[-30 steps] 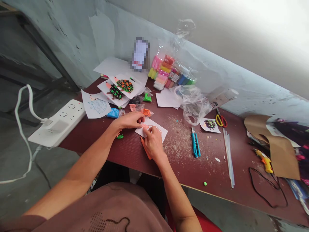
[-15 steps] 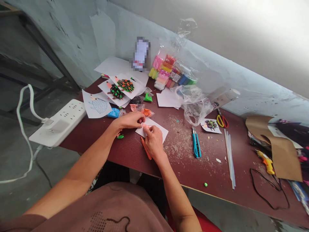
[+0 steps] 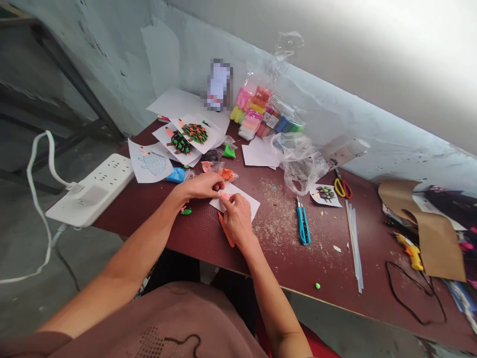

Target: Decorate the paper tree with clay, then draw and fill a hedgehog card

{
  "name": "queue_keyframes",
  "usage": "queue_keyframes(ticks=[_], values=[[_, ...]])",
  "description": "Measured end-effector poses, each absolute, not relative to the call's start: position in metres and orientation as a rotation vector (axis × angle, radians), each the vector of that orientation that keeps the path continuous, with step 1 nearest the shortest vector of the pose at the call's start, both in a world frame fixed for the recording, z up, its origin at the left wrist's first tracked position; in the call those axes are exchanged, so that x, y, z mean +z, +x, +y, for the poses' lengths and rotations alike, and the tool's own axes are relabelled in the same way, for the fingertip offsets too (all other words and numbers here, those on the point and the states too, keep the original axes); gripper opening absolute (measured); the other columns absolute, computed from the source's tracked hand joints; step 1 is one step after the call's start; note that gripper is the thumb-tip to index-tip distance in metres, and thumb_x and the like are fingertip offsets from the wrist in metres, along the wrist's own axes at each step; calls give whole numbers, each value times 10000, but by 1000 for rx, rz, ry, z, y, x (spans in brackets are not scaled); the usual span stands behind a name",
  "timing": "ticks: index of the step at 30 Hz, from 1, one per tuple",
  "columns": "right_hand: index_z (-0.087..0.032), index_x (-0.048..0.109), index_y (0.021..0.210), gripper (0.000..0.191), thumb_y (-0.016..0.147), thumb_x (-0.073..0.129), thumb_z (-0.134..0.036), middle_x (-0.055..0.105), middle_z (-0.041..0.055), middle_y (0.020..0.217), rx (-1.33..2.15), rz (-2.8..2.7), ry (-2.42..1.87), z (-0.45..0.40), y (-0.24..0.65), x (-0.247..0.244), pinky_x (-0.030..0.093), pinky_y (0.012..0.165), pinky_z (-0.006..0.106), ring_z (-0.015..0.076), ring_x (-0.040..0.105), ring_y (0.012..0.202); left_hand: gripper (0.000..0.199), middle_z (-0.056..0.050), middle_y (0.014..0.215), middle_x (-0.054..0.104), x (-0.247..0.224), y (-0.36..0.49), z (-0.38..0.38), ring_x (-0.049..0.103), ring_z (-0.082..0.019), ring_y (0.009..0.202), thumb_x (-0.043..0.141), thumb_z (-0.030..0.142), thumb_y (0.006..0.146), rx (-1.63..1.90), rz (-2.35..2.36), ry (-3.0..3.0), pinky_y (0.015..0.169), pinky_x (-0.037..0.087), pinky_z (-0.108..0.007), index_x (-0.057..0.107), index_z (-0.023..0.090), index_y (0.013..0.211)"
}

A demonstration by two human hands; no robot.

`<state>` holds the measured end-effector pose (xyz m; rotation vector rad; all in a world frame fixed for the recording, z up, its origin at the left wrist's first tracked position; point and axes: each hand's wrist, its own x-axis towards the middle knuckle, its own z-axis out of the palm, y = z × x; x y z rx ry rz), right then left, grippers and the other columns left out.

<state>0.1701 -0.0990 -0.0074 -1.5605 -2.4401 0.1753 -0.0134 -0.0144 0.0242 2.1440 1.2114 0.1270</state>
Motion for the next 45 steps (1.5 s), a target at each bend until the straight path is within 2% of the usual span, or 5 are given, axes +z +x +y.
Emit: queue_keyframes(ticks=[17, 27, 33, 42, 45], values=[[-248, 697, 1292, 473, 977, 361, -139, 605, 106, 1024, 155, -2427, -1606, -96, 175, 2, 358, 783, 330, 209, 474, 853, 245, -70, 1001, 691, 25, -14, -15, 620, -189, 867, 610, 159, 779, 133, 1213, 2116, 759, 450, -270, 700, 160, 1008], [-233, 673, 1326, 403, 996, 442, -255, 607, 111, 1018, 129, -2461, -1647, -98, 170, -1, 338, 773, 337, 213, 461, 827, 269, -70, 1020, 695, 25, -14, -15, 634, -197, 900, 616, 152, 768, 115, 1225, 2117, 769, 462, -270, 701, 159, 1023], [-289, 695, 1307, 484, 977, 382, -125, 612, 95, 1008, 104, -2443, -1620, -103, 177, 3, 352, 785, 327, 205, 484, 842, 249, -67, 1015, 697, 27, -14, -16, 629, -192, 886, 616, 142, 769, 119, 1232, 2105, 750, 454, -267, 693, 163, 1005], [-225, 747, 1156, 405, 972, 403, -117, 617, 108, 1008, 120, -2454, -1723, -100, 173, 9, 331, 762, 327, 207, 477, 826, 263, -69, 1006, 694, 28, -14, -16, 631, -197, 889, 610, 138, 767, 112, 1226, 2098, 754, 454, -273, 697, 156, 1015], [-239, 737, 1197, 434, 963, 399, -102, 616, 114, 1061, 117, -2438, -1699, -100, 173, 8, 340, 778, 329, 209, 488, 847, 260, -69, 1007, 697, 27, -14, -16, 631, -197, 887, 614, 135, 760, 126, 1225, 2100, 748, 454, -274, 696, 160, 1005]])
